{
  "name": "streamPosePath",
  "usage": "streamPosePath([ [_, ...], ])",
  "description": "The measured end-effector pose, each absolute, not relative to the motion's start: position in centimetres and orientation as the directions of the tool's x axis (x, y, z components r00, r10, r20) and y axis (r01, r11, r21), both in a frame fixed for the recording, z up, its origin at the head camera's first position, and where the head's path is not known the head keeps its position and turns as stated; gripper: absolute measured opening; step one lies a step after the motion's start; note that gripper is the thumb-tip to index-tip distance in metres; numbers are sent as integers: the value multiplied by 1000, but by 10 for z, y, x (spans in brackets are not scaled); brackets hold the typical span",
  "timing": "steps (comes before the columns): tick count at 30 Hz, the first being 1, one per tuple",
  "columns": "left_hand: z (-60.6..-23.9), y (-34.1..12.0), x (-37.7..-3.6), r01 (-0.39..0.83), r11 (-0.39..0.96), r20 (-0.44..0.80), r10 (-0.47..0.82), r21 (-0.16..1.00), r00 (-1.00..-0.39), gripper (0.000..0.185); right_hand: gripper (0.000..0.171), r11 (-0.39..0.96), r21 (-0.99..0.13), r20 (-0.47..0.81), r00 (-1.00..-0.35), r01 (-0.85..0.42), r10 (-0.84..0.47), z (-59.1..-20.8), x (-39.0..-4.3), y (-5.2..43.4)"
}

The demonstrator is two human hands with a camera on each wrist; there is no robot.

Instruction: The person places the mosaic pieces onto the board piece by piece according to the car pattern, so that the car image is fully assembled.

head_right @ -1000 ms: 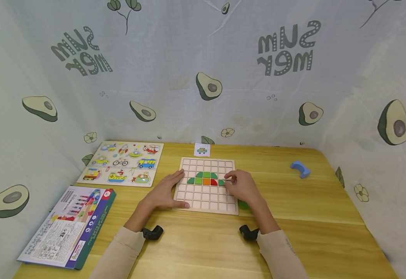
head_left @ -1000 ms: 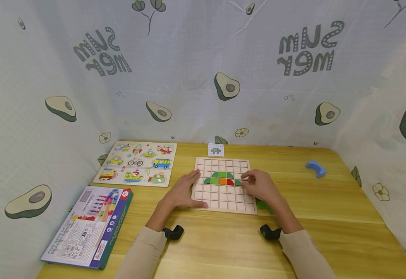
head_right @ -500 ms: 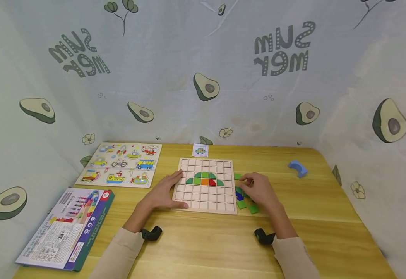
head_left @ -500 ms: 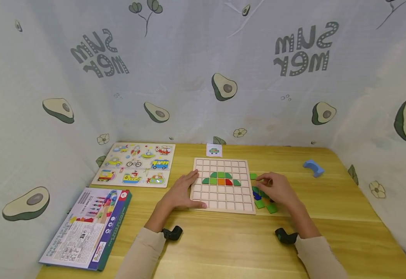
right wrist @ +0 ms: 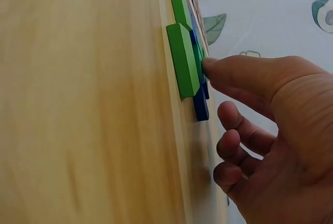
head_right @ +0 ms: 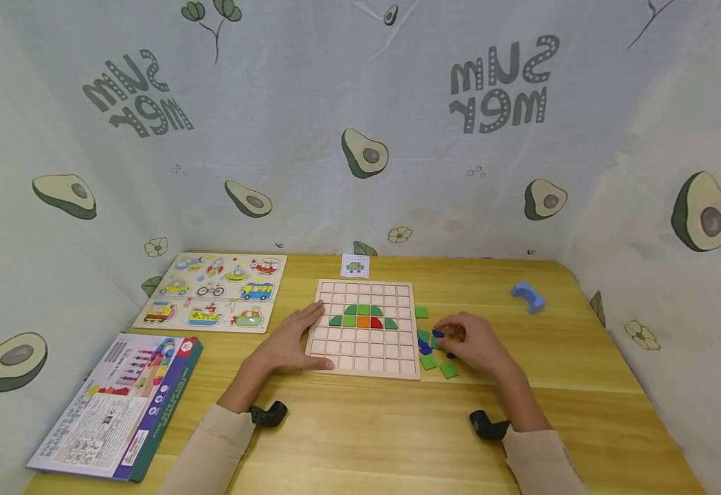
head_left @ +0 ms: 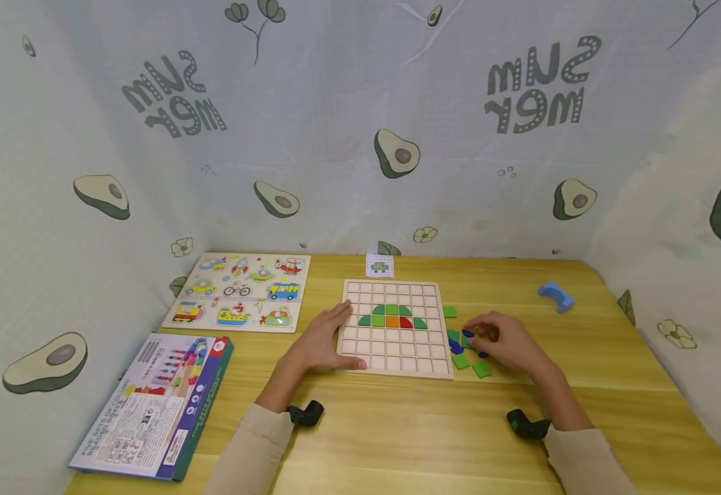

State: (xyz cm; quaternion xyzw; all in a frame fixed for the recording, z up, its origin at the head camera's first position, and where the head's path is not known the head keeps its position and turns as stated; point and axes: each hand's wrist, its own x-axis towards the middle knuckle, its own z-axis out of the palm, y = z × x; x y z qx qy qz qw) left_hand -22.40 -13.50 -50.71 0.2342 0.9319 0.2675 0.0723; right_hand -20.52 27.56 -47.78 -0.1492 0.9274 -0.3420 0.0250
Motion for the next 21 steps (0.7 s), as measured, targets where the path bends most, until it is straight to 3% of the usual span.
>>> streamPosePath([
  [21, -508, -136, -224, 402, 753, -10, 476, 521, -879, 120, 23, 791, -577, 34, -974, -202, -223, -481, -202, 311],
])
